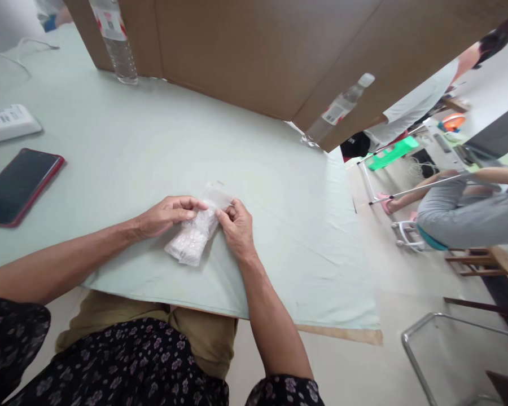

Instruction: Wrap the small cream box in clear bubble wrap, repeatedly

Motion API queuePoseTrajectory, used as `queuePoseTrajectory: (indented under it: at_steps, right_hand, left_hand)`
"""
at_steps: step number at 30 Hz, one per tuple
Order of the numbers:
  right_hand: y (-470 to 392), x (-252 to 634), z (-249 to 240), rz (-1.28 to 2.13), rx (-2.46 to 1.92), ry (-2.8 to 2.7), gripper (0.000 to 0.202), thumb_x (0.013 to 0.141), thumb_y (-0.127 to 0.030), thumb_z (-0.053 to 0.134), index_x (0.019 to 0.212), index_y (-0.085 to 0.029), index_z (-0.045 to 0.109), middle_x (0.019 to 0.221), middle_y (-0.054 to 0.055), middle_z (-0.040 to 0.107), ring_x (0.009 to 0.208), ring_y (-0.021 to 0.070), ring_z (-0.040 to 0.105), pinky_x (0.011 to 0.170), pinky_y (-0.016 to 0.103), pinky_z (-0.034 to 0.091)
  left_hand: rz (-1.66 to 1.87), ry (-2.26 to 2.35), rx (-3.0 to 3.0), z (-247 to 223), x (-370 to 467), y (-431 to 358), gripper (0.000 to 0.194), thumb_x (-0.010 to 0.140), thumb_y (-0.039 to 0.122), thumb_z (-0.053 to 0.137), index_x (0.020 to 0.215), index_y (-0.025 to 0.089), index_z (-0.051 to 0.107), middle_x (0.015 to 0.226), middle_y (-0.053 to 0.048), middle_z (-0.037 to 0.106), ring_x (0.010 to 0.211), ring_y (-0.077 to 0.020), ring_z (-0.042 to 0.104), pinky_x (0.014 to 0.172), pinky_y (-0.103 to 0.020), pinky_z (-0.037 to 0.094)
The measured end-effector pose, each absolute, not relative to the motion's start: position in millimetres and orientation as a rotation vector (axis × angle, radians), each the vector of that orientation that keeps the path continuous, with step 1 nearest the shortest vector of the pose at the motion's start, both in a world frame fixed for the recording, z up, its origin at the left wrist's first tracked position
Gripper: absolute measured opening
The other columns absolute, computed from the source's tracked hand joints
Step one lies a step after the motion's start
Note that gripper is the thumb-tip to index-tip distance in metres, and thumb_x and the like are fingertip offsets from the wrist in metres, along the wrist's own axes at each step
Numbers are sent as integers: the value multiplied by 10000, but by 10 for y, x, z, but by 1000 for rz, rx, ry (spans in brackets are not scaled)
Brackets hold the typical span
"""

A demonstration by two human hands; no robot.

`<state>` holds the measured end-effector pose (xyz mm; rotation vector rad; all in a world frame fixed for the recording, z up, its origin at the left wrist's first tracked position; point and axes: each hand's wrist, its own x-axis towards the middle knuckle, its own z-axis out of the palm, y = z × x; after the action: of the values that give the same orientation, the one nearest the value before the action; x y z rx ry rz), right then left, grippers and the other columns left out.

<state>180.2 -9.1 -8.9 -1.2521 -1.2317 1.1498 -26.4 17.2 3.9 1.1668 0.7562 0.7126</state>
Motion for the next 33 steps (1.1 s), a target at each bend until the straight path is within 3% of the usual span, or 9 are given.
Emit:
queuePoseTrajectory:
  at_steps: [3,9,13,16,21,28,30,33]
  right_hand:
    - [-27,1824,-127,1016,-1282,-1176,398,769,-384,748,1097,-226,587,652,-90,566,598,107,517,607,253,426]
    - [-58,1963,-81,739,-1373,-1179,366,786,-410,731,1076,-217,620,857,-8,670,777,148,628,748,309,525]
    - [-171,1841,-14,939,-1387,-1409,372,815,-540,707,1005,-221,688,917,29,731,824,186,665,786,344,541]
    - [-217,1716,14,951,-1416,-1549,367,798,-547,727,964,-219,711,865,9,731,780,182,644,740,320,520]
    - [-167,1757,-4,999,-1383,-1192,276,863,-459,649,936,-211,745,830,12,755,754,180,670,728,320,535]
    - [-95,1880,-57,1154,-1314,-1005,362,808,-544,704,926,-205,752,838,48,782,728,188,701,692,328,563]
    - [-94,1862,-63,1158,-1302,-1021,374,800,-557,711,929,-209,754,844,47,783,738,188,704,705,332,567]
    - [-99,1853,-63,1128,-1319,-1018,363,806,-548,708,926,-208,754,841,42,775,738,179,695,711,327,564]
  left_hand:
    - [655,764,1170,43,-252,172,414,756,398,755,1086,150,724,1005,-79,745,921,-207,674,888,-371,504]
    - [710,760,1186,-1,-275,198,511,743,397,741,1194,158,713,1204,-125,728,1114,-273,657,972,-418,488]
    - [713,651,1136,19,-268,195,554,732,408,749,1229,167,709,1271,-136,713,1203,-315,639,1003,-444,487]
    - [680,586,1085,53,-263,189,554,723,426,762,1216,178,721,1267,-136,723,1213,-333,641,1008,-459,493]
    - [780,733,1055,51,-290,246,476,745,446,720,1115,147,732,1116,-133,748,1057,-283,681,947,-434,513]
    - [968,1162,1682,122,-313,233,450,678,540,752,939,178,694,1101,-93,648,937,-216,618,834,-357,506]
    - [915,1167,1776,144,-291,198,441,659,545,752,912,192,681,1001,-61,647,849,-192,598,782,-336,498]
    - [855,1209,1790,137,-273,186,261,700,444,672,722,193,606,768,-6,605,690,-148,529,670,-293,447]
